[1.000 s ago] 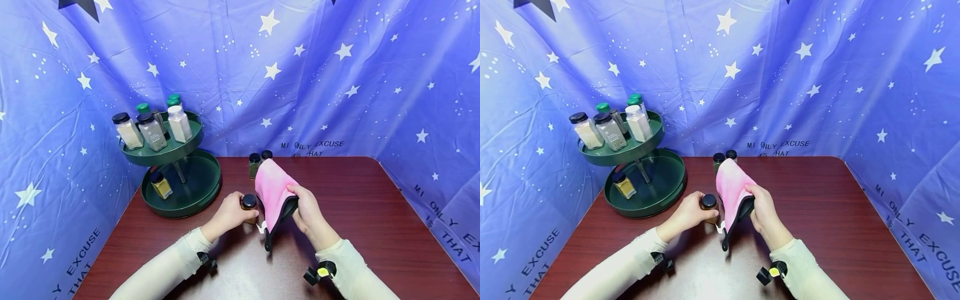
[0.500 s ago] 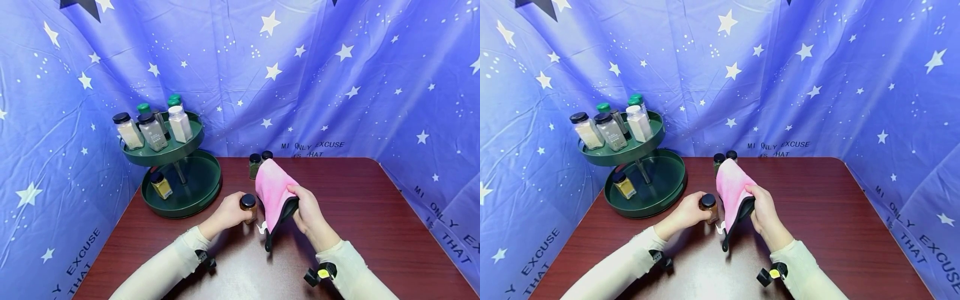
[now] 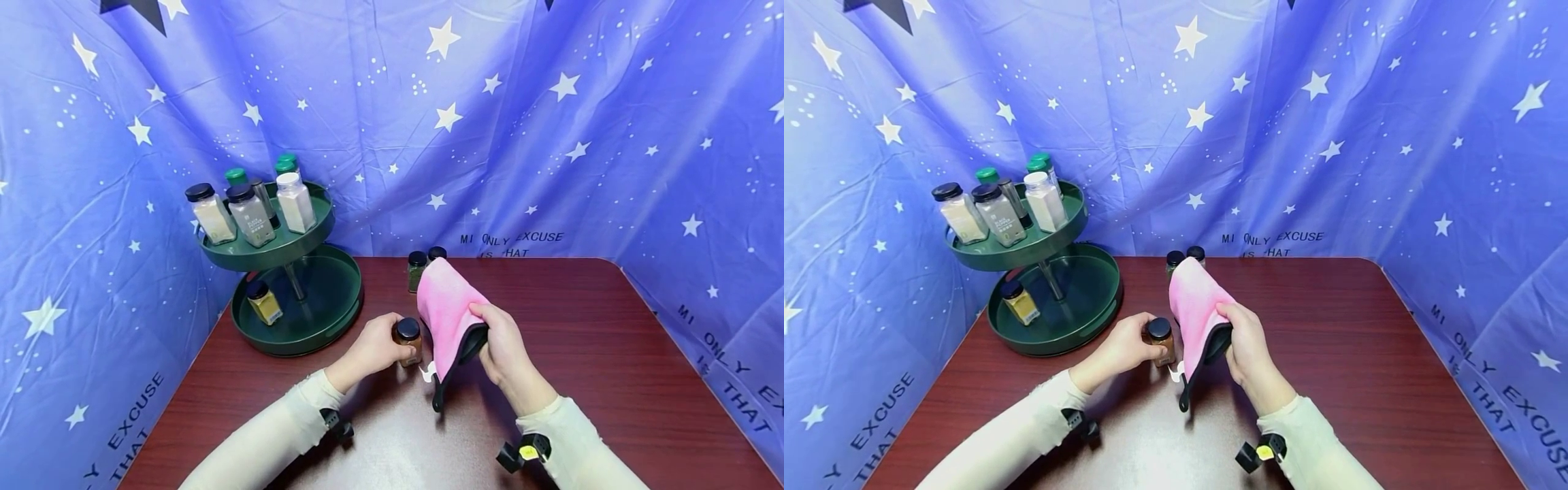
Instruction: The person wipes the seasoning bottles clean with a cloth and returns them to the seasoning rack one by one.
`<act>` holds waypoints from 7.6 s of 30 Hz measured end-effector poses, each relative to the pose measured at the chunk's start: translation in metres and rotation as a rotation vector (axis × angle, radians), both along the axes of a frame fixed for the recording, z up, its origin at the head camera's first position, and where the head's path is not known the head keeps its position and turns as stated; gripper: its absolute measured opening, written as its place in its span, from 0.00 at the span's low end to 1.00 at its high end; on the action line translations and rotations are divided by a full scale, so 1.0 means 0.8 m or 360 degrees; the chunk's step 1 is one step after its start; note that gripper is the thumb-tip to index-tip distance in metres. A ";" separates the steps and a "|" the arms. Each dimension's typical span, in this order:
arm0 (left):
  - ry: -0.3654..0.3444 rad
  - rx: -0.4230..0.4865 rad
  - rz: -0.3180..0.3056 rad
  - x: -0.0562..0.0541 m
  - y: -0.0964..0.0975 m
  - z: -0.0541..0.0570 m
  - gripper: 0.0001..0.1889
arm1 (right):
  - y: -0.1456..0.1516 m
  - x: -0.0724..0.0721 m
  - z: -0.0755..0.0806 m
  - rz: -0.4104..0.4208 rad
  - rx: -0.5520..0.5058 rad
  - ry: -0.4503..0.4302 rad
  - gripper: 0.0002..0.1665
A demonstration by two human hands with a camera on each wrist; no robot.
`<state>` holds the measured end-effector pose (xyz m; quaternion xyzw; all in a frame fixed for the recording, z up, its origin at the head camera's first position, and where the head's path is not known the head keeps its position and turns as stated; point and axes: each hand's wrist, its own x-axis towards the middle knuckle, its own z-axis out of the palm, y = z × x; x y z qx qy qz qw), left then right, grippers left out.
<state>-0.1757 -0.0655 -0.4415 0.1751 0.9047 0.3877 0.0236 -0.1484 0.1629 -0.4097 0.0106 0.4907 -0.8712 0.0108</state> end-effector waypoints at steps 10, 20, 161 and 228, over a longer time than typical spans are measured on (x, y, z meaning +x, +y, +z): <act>-0.0042 0.0024 -0.0082 -0.003 -0.004 0.004 0.19 | -0.014 0.005 -0.003 -0.0064 0.0193 0.0056 0.13; -0.0004 0.0025 -0.0108 -0.007 -0.003 -0.003 0.16 | -0.032 0.011 -0.023 0.0106 0.0296 0.0074 0.09; 0.0052 0.1301 -0.0003 0.016 0.000 0.047 0.21 | -0.020 0.013 -0.007 0.0288 -0.0246 -0.0145 0.17; -0.0456 0.1509 -0.0035 0.021 0.005 0.050 0.21 | -0.028 0.021 0.001 0.0198 -0.0044 -0.0027 0.17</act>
